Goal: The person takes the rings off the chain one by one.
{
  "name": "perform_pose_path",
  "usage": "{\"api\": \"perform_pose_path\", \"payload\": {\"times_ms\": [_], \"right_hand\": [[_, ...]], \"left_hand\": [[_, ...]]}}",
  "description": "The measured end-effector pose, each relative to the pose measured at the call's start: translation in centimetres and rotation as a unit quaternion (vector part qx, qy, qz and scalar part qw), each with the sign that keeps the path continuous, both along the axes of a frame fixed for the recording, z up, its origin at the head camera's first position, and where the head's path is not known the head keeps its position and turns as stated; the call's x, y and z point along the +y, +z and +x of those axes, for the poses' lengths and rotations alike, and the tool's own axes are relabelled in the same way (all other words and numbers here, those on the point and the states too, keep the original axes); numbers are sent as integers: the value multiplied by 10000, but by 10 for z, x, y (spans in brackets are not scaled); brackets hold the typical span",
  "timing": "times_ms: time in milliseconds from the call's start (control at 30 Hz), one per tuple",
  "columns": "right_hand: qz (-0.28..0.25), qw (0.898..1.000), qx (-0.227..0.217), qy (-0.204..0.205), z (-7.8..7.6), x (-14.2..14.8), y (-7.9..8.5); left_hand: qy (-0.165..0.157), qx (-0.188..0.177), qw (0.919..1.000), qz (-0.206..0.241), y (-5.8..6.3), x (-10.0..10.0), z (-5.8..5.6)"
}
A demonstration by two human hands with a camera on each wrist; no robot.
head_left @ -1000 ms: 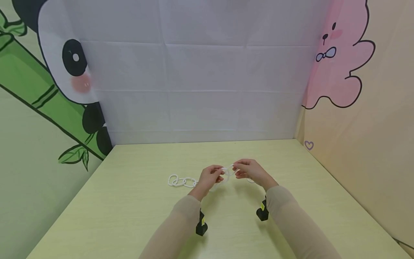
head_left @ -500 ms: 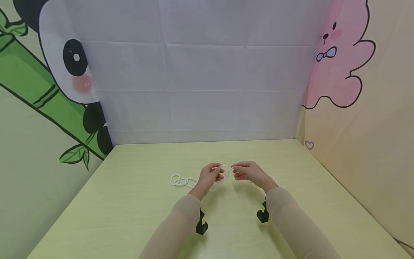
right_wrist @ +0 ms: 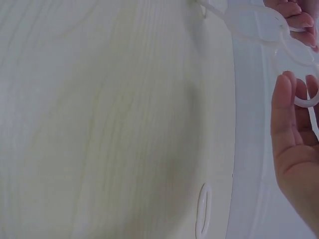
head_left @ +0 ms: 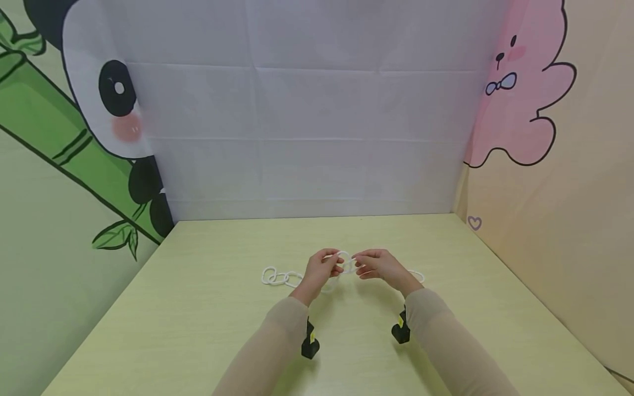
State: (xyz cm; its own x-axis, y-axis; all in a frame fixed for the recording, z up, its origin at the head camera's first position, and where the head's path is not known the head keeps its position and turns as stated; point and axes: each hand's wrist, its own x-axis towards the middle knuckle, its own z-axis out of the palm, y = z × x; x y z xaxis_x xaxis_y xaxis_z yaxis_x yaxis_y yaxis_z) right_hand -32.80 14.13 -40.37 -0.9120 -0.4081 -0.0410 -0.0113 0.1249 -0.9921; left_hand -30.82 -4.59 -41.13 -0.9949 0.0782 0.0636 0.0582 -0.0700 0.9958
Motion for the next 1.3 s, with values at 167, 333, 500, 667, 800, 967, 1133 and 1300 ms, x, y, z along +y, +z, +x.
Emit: {"api": "perform_pose_path", "payload": {"times_ms": [167, 333, 500, 667, 800, 967, 1133, 1300], "right_hand": [[108, 9997, 49, 199, 2, -2, -1], [180, 9993, 85, 313, 4, -4, -1], [229, 9993, 122, 271, 4, -5, -1], [263, 9991, 155, 300, 6, -6, -1], [273, 9990, 186, 313, 7, -7, 0], [277, 9990, 193, 299, 8, -7, 0], [317, 9991, 167, 240, 8, -8, 0], [351, 9992, 131, 168, 7, -8, -2]], "left_hand": [[-3, -32, 10000, 12, 0, -1, 1], [-55, -11, 10000, 19, 2, -2, 2], [-82, -75, 9999, 16, 3, -3, 3], [-32, -92, 10000, 7, 2, -2, 4], [2, -75, 10000, -35, 1, -2, 4], [5, -74, 10000, -35, 1, -2, 5], [4, -91, 10000, 18, 1, -2, 5], [-12, -59, 10000, 19, 0, -2, 5]]}}
